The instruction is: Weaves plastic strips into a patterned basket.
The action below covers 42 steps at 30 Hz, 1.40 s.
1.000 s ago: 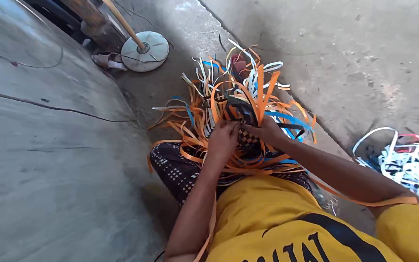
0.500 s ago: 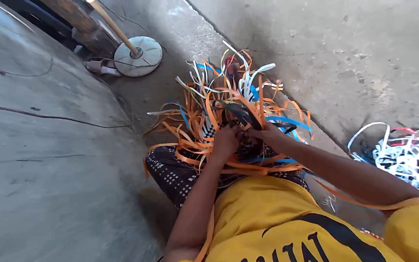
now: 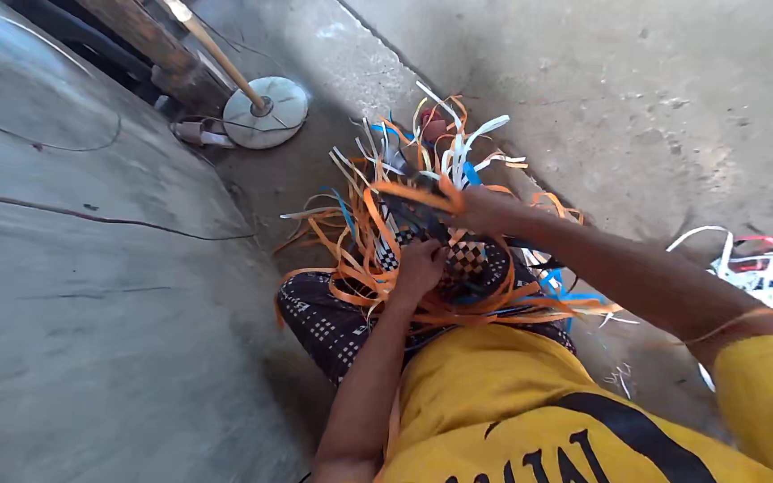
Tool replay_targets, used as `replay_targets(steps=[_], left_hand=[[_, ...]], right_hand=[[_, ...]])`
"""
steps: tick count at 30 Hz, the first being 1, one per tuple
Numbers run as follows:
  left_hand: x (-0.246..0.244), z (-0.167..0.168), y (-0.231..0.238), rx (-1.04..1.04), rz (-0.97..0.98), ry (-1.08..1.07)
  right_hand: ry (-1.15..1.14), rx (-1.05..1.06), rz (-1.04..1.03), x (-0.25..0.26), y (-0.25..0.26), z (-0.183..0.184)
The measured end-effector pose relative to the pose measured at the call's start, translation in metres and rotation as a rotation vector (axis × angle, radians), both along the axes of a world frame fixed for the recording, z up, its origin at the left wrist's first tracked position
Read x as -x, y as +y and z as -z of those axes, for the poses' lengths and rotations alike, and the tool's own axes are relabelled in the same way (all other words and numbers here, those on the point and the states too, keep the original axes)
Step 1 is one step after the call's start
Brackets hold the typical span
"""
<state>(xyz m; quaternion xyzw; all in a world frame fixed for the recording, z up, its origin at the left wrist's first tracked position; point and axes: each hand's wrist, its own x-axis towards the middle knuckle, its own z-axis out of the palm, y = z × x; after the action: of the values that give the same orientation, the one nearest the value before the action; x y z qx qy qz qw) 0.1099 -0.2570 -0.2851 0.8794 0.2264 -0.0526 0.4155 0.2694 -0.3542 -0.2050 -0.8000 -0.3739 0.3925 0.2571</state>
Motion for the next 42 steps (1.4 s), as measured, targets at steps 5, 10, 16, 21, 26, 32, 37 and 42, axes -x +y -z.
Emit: replay_targets(steps=[5,10,16,21,26,32,37,42], left_hand=[[0.002,0.0,0.002,0.109,-0.013,0.031],[-0.016,0.008,0.005,0.26,-0.086,0.171],[-0.022,0.017,-0.006,0.278,-0.097,0.059],[-0.012,0.018,-0.02,0.114,0.203,-0.226],[0.007,0.033,-0.032,-0.026,0.339,-0.583],[0.025,0.054,-0.002,0.165,0.033,-0.293],[0.019,0.048,0.0,0.142,-0.031,-0.194],[0.029,0.026,0.008,0.049,-0.202,-0.202]], right_hand=[[0.132,-0.099,0.14,0.016,-0.02,0.047],[0.049,-0.076,0.118,0.031,-0.049,0.046],[0.064,-0.315,0.296,0.039,-0.079,0.021],[0.416,-0.016,0.479,0.036,-0.102,0.042],[0.359,-0.449,0.437,0.054,-0.084,-0.035],[0.025,0.065,0.111,0.029,-0.04,0.025],[0.128,-0.04,0.216,0.02,-0.025,0.085],[0.089,-0.208,0.352,0.025,-0.037,0.086]])
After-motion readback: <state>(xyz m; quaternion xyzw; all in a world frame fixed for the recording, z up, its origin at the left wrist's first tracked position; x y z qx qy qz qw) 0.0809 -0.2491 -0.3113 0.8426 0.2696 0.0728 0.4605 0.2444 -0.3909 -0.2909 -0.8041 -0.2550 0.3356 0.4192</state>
